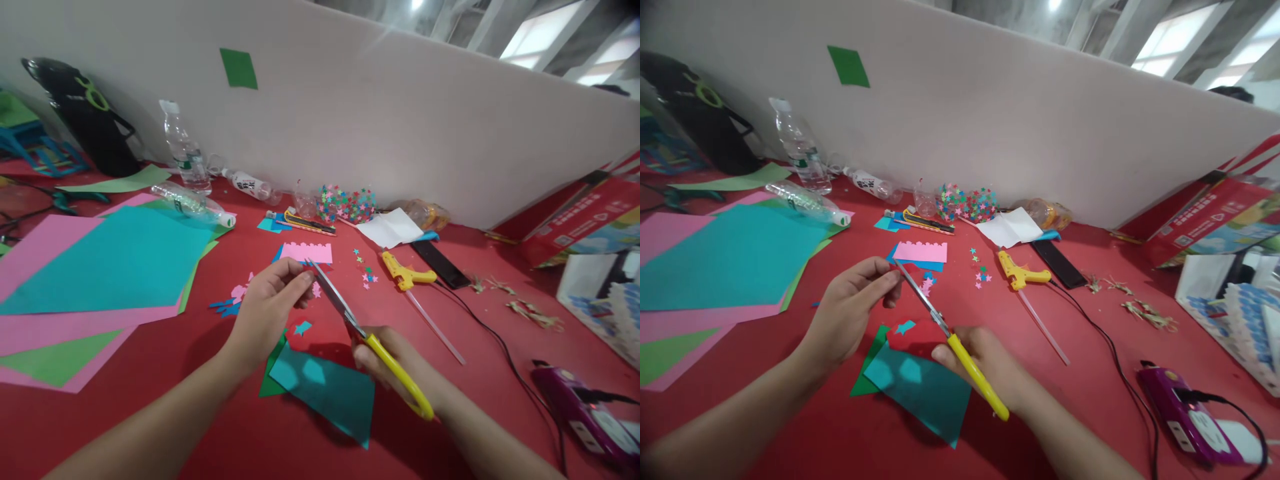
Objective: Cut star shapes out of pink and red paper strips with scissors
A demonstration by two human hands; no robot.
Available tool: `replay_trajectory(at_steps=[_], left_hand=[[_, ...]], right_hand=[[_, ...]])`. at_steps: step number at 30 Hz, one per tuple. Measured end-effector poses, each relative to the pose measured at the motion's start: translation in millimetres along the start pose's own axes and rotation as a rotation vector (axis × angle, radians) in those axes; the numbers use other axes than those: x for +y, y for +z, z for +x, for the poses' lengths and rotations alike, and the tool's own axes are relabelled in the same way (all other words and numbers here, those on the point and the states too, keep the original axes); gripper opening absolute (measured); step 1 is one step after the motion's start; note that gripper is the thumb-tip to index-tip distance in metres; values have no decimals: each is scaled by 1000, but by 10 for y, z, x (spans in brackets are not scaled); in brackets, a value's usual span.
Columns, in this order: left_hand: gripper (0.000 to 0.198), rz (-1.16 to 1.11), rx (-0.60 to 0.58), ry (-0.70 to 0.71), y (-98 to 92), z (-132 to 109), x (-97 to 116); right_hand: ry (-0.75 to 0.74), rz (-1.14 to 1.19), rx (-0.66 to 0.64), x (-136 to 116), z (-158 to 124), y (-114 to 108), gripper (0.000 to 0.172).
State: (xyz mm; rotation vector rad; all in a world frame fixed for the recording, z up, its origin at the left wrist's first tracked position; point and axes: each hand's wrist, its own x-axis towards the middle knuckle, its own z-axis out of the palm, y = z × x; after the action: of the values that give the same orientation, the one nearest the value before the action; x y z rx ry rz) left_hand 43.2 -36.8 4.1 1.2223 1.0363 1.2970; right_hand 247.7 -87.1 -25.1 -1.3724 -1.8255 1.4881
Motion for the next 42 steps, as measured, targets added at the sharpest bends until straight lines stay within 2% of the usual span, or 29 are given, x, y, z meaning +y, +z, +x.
replay_trajectory(at_steps=[5,12,22,35,42], left_hand=[[16,20,6,27,0,0,-8],[16,23,-8,53,-12,-11,-36],[17,41,-33,49,-27,11,-26],[14,-68,-75,-42,-82,55,-45],[17,-136,-109,-73,-106,66,-67]], right_hand=[[37,-17,9,-42,1,-2,43],[-13,-44,30,-25,-10,-3,46],[43,-14,36,-25,-6,1,52],[-22,35,34,190,28,-6,53],[15,82,15,168,47,-5,51]])
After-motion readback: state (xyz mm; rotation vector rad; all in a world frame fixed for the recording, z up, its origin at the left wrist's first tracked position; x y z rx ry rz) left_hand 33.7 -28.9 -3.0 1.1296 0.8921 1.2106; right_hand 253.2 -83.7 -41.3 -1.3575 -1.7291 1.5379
